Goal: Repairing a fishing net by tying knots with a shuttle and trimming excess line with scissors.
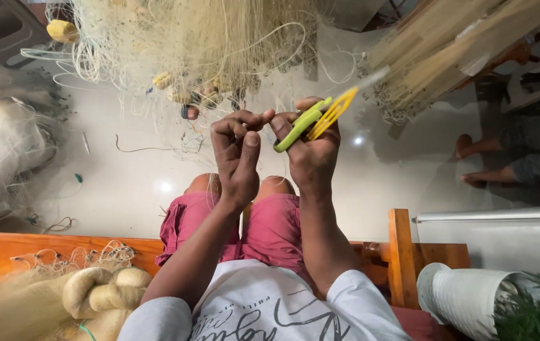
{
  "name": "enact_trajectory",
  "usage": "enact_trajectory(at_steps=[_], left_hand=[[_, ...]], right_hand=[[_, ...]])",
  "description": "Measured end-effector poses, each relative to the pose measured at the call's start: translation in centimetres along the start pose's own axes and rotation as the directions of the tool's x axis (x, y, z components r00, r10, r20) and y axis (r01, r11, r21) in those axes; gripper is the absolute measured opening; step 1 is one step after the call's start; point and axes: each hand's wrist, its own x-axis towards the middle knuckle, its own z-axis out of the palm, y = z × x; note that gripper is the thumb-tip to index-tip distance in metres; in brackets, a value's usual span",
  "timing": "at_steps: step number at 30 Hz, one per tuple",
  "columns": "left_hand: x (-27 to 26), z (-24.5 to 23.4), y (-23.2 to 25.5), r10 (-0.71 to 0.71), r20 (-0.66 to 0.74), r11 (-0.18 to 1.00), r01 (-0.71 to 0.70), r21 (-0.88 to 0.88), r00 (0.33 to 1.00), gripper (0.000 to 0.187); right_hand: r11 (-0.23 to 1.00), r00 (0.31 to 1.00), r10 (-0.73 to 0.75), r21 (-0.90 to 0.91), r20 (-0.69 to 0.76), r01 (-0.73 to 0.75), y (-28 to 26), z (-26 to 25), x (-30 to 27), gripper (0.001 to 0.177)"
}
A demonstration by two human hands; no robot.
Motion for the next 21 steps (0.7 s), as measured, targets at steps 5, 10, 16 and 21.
enact_trajectory(at_steps=[5,10,16,21], left_hand=[[0.1,0.2,-0.1,-0.038,-0.021,0.989,0.034,-0.146,0.999,0.016],[0.1,-0.1,-0.4,-0.131,-0.027,0.921,0.111,-0.374,0.991,0.016],[0.1,-0.6,0.0,-0.199,-0.016,0.908,0.178,-0.38,0.98,0.017],[0.2,-0.7,0.0,-0.202,-0.053,0.901,0.164,-0.402,0.978,0.016]], right_hand=[[0.999,1.0,-0.022,-0.041,0.008,0.022,-0.6,0.0,-0.9,0.037],[0.999,1.0,-0.028,-0.045,0.007,0.029,-0.7,-0.1,-1.6,0.038],[0.993,0.996,-0.091,-0.068,0.024,0.092,-1.2,0.1,-2.1,0.036],[0.99,0.993,-0.104,-0.086,0.064,0.109,-1.5,-0.4,-2.7,0.037]])
